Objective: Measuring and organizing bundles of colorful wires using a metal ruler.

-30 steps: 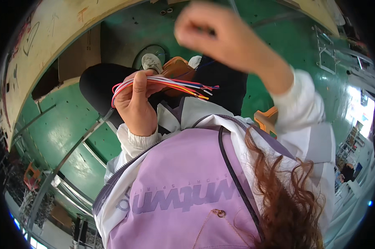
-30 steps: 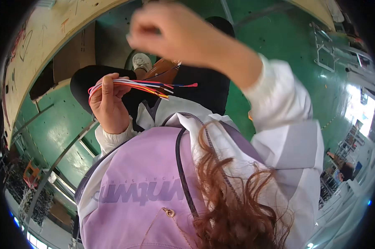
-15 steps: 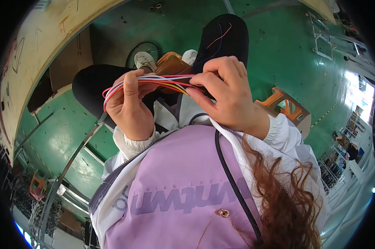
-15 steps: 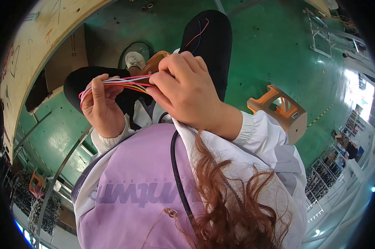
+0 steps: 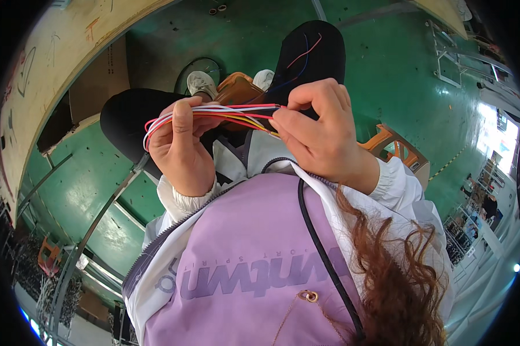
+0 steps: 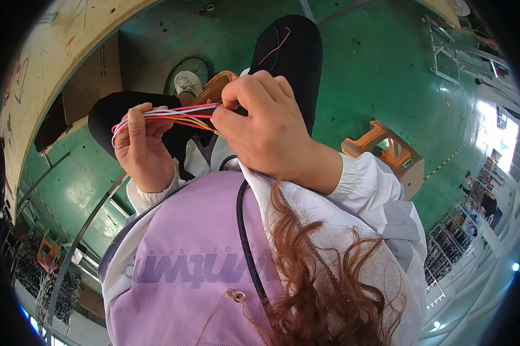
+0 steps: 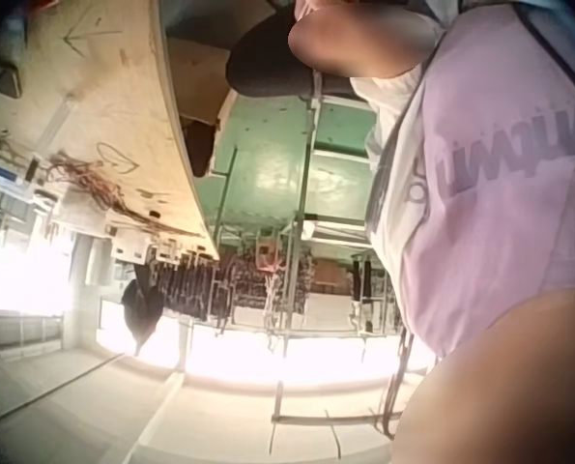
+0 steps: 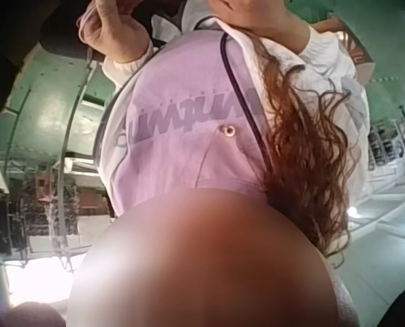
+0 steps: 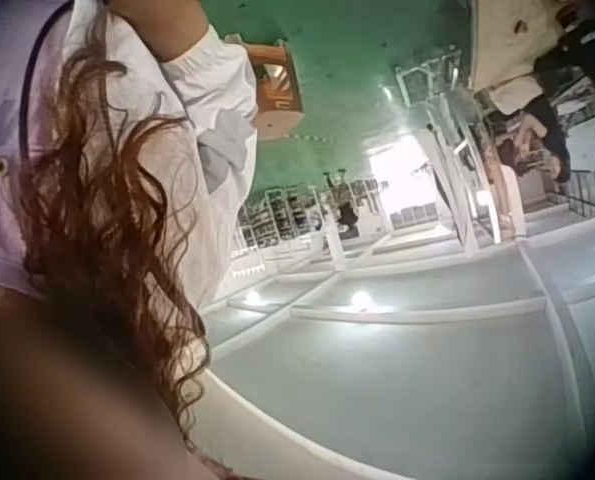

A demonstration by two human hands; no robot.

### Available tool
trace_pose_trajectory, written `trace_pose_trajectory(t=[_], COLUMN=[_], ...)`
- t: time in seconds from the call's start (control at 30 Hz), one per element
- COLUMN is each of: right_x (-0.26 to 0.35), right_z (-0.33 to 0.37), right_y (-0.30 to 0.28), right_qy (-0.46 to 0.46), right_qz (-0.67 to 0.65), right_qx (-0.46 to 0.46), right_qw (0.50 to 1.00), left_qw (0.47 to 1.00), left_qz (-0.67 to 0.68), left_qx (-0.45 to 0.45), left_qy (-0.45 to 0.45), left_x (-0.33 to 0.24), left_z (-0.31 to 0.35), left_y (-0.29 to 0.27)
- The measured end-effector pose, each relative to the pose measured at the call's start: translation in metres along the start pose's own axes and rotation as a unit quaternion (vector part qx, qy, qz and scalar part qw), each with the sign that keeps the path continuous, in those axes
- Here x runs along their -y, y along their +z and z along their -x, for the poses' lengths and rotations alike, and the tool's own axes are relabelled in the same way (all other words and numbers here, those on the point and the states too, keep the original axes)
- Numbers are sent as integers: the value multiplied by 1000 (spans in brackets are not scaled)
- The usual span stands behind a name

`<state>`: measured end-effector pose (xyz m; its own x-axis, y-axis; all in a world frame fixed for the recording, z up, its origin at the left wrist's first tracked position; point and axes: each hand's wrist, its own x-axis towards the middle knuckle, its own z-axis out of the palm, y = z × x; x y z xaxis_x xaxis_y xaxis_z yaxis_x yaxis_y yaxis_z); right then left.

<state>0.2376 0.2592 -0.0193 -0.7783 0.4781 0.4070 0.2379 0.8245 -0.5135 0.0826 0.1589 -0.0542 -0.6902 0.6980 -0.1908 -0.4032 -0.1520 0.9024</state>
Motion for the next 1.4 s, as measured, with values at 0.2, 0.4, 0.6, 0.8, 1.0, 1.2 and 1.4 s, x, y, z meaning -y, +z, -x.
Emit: trace_pose_trajectory(t=[0.2,0.4,0.6,0.8,1.0,1.2,1.4], right_x=[-3,-8,5,3,2,-3,-2], right_z=[3,18,23,9,6,12,12], right_y=[3,4,16,11,9,17,18], right_qy=[18,120,447,482,449,446,420], right_qz=[36,-119,-573,-643,-660,-731,-757], right_qx=[-22,-57,38,119,157,161,178], right_qw=[999,984,686,582,581,491,468], left_qw=[1000,1000,1000,999,998,996,995], left_qz=[-12,-14,-9,-10,-13,6,17], left_qx=[5,18,20,25,49,60,75], left_qy=[-5,-7,-17,-26,-48,-66,-69], left_x=[1,1,3,2,-1,-5,-6], left_z=[0,-3,-2,0,0,0,0], left_y=[0,-7,-4,-7,-11,-9,-11])
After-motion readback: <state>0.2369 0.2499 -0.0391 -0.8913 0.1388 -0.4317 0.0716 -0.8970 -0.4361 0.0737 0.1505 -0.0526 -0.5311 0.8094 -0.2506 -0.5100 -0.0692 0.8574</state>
